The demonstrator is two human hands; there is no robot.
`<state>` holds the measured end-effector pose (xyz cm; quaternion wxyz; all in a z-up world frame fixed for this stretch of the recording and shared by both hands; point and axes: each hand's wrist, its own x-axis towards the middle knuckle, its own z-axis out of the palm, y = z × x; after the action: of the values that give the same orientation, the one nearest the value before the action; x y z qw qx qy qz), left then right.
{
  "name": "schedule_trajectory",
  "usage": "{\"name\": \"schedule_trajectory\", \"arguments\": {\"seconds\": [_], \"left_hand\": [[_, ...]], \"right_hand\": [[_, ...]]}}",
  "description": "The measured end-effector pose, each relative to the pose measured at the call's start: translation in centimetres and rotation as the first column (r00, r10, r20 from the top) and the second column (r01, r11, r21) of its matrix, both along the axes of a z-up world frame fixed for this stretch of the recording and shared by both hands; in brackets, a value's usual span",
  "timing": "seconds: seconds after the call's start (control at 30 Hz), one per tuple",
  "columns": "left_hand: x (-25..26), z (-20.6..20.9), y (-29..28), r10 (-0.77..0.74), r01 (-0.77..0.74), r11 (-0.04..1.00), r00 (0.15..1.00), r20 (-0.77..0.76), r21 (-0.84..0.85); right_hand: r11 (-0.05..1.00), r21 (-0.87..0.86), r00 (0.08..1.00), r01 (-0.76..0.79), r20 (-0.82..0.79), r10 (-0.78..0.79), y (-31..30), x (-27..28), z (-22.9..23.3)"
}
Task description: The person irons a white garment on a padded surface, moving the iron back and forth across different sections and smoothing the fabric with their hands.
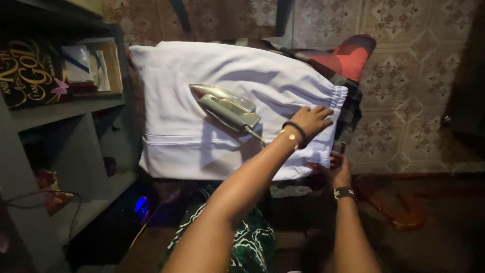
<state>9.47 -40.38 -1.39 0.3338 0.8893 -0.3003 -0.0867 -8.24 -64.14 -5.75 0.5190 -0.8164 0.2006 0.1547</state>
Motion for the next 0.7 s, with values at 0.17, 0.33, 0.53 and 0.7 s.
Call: {"name": "schedule_trajectory", "arguments": {"seconds": [0.17,0.33,0.53,0.7], "left_hand": [[4.3,-4.1,-1.9,0.244,-0.256,0.964,0.960,0.134,0.074],[7.0,0.5,0.6,0.253,-0.179,0.947,0.927,-0.277,0.268],[8.2,-1.6,-1.3,0.300,-0.247,0.935,0.934,-0.195,0.252],[8.1,-3.3,-4.3,0.219,-0.212,0.976,0.949,-0.227,0.056]], "right_hand": [[0.959,-0.227,0.961,-0.168,-0.256,0.108,-0.8,0.9,-0.8],[0.980,-0.128,0.955,-0.150,-0.276,0.110,1.3,2.6,4.2],[0.997,0.070,0.956,-0.045,-0.288,0.064,3.8,4.1,9.9],[0.991,0.068,0.901,0.113,-0.428,-0.073,0.2,2.8,9.0]]}}
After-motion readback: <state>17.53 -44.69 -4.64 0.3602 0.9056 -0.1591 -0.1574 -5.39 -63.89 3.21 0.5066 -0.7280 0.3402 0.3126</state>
